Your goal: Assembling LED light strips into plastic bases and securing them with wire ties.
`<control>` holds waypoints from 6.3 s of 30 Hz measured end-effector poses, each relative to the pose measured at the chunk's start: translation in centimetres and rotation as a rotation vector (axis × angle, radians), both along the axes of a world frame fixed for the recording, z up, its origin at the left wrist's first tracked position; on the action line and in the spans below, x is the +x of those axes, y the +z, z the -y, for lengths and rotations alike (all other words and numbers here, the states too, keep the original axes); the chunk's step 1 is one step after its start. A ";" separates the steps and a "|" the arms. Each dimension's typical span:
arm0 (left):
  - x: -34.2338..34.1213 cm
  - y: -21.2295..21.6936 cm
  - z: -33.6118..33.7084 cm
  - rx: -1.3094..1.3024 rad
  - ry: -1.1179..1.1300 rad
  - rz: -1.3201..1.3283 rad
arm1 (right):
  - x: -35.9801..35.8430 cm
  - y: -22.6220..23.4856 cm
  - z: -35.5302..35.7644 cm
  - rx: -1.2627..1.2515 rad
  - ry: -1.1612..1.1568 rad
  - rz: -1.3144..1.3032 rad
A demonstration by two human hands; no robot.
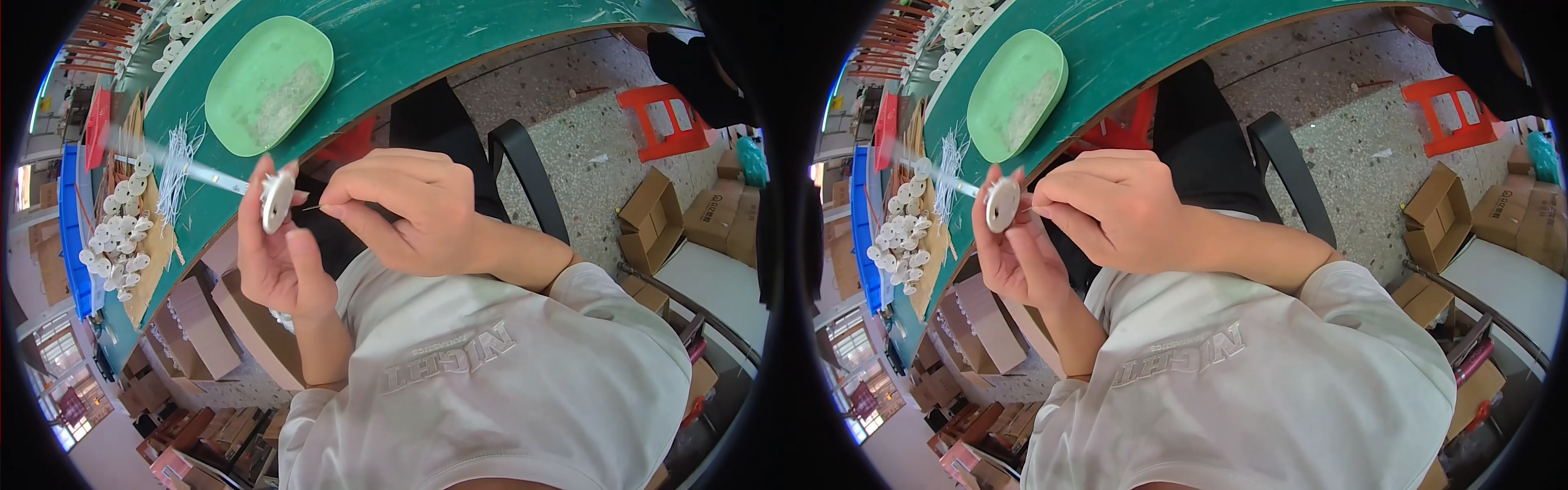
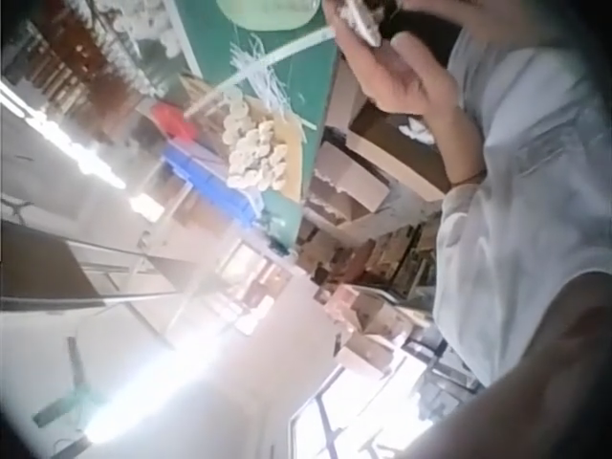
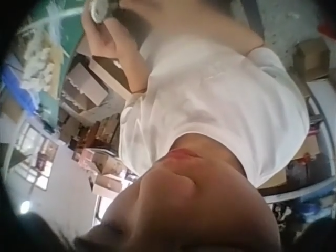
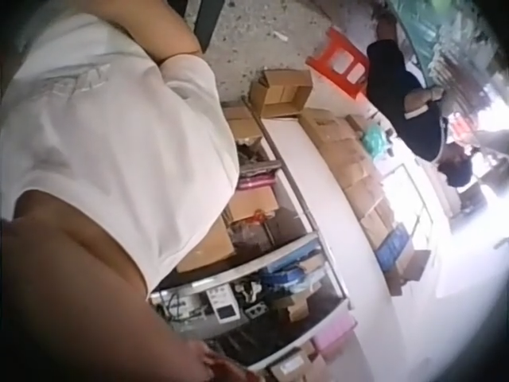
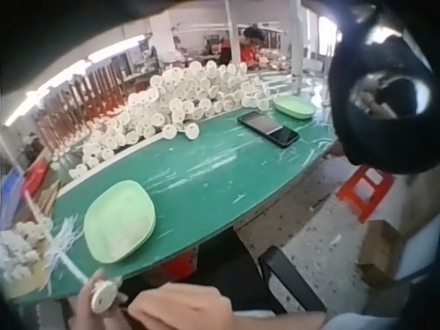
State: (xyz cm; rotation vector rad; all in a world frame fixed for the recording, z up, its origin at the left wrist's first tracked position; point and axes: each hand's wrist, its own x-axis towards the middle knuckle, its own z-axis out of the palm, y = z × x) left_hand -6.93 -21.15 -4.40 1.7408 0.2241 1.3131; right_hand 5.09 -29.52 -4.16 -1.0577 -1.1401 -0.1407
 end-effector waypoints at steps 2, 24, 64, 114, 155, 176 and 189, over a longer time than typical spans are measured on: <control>-0.1 -0.3 -0.4 -0.023 -0.123 0.037 | -0.2 -0.1 -0.2 0.035 -0.023 0.012; -1.0 -0.9 0.1 -0.252 -0.227 0.143 | -0.2 -0.4 -0.3 0.103 -0.022 0.089; -16.6 18.8 -31.4 0.702 0.656 -1.337 | 14.8 2.3 -3.4 -0.575 -0.416 0.260; 0.1 10.0 -18.9 0.430 0.220 -0.468 | 11.8 3.0 -2.8 -0.339 -0.388 0.216; -1.2 -0.4 -2.1 0.334 0.060 -0.031 | 1.7 3.3 -0.3 -0.212 0.310 0.296; -1.3 -1.4 -3.0 0.351 0.022 0.004 | 1.8 3.9 0.2 -0.411 0.215 -0.004; -2.1 -0.7 -6.7 0.199 0.156 -0.063 | 9.4 2.8 -1.2 -0.402 -0.192 -0.167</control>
